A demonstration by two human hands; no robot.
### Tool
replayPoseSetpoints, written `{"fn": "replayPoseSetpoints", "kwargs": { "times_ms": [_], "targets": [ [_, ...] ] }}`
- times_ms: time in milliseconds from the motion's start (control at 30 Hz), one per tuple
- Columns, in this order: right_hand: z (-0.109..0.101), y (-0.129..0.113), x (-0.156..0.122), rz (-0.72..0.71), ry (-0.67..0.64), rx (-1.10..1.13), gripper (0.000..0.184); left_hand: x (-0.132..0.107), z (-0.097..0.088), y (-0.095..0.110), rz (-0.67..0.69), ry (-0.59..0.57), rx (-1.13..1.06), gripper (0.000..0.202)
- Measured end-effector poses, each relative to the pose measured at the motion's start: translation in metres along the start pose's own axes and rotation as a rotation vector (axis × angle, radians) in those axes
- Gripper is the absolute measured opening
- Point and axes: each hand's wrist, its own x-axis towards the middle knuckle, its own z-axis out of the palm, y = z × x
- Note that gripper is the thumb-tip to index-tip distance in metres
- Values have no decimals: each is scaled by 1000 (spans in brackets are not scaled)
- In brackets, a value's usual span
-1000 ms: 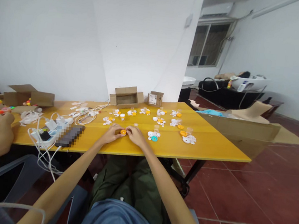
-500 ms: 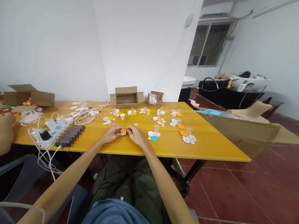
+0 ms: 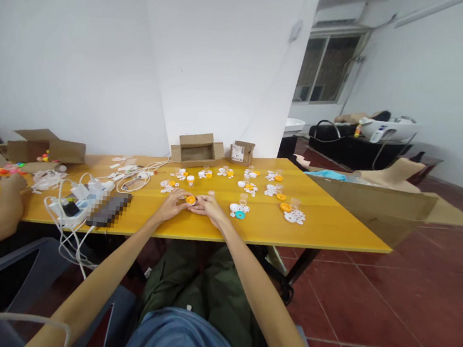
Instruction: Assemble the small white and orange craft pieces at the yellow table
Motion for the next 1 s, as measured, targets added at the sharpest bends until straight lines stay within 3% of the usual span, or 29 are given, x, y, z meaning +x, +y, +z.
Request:
{"fn": "replayPoseSetpoints", "kwargs": {
  "times_ms": [200, 467, 1000],
  "targets": [
    [9, 4, 1, 141, -130, 314, 4, 0, -2, -1, -26, 70, -39, 22],
    [15, 12, 12, 134, -26, 473, 10, 0, -2, 3, -27, 88, -49, 19],
    [26, 21, 22, 56, 110, 494, 18, -1, -4, 9, -80, 131, -54, 17]
  ]
}}
